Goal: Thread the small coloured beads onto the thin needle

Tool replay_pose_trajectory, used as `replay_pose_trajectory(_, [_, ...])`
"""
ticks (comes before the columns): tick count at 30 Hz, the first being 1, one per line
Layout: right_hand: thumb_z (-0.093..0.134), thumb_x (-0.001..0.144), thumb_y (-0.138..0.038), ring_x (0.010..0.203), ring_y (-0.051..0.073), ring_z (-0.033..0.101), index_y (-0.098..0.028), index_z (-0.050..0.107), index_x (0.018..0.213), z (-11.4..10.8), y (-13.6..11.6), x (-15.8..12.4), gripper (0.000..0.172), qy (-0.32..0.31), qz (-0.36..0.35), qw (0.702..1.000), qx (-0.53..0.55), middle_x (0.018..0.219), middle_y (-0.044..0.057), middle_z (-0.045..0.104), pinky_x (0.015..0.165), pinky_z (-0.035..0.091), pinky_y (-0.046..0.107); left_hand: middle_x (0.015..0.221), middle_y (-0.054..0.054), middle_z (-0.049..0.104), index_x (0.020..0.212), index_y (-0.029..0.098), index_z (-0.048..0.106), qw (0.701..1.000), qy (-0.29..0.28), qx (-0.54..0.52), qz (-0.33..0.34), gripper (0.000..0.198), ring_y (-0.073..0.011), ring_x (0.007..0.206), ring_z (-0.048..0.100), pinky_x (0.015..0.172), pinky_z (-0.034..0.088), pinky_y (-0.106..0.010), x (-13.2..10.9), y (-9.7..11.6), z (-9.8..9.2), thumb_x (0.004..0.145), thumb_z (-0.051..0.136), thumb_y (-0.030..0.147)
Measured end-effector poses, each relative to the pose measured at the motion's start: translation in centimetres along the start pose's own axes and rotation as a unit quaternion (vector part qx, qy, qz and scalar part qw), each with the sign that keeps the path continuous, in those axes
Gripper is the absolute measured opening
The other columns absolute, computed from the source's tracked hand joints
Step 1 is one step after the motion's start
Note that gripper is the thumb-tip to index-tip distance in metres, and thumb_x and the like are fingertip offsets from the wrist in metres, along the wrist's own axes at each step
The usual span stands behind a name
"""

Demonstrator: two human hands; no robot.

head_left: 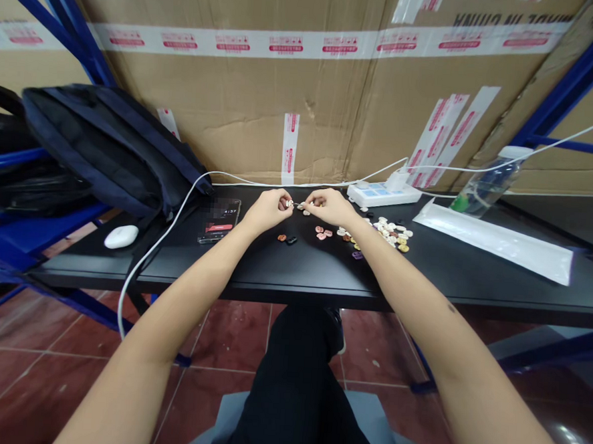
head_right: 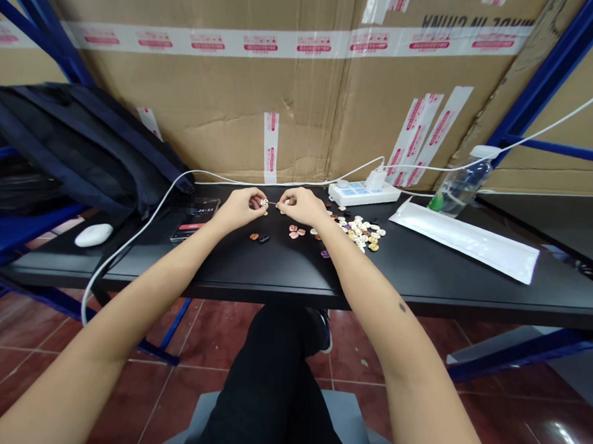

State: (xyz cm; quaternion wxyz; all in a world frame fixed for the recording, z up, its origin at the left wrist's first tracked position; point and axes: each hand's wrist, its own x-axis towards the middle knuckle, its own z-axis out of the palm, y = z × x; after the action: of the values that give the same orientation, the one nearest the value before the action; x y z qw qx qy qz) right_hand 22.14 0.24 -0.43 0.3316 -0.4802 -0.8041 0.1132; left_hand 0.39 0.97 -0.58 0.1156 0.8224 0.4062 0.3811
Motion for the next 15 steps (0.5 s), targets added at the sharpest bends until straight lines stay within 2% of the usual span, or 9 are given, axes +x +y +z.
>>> replay_pose_trajectory(7, [0.065, 0.086, -0.035, 0.076, 0.017, 0.063, -0.02, 0.079, 0.093, -0.11, -0.19, -0.1, 0.021, -0.015, -0.023, 0.999, 0.018, 0.086, 0.005, 0.075, 0.071, 0.046, 0.029, 0.078, -0.003, 0.071, 0.089, 0.014, 0.067, 1.0, -0.019, -0.002, 0.019, 0.012, -0.0145, 0.069, 0.067, 0.07, 0.054, -0.027, -0.07, -0.01, -0.18, 0.078, 0.07, 0.011])
replay_pose_trajectory(12, [0.065, 0.087, -0.035, 0.078, 0.018, 0.064, -0.023, 0.079, 0.096, -0.34, -0.61, -0.31, 0.02, 0.003, -0.019, 0.999, -0.048, 0.09, 0.004, 0.075, 0.071, 0.045, 0.031, 0.076, -0.004, 0.07, 0.091, 0.013, 0.067, 1.0, -0.021, -0.007, 0.012, 0.011, -0.0149, 0.07, 0.067, 0.07, 0.055, -0.027, -0.09, -0.01, -0.13, 0.08, 0.068, 0.011])
replay_pose_trajectory(15, [0.064, 0.087, -0.033, 0.079, 0.018, 0.065, -0.023, 0.079, 0.097, -0.37, -0.44, -0.28, 0.021, -0.001, -0.036, 0.999, -0.039, 0.09, 0.004, 0.076, 0.073, 0.046, 0.031, 0.077, -0.004, 0.071, 0.092, 0.013, 0.067, 1.0, -0.02, -0.014, 0.007, 0.009, -0.0155, 0.072, 0.069, 0.071, 0.056, -0.028, -0.09, -0.09, -0.08, 0.083, 0.068, 0.013])
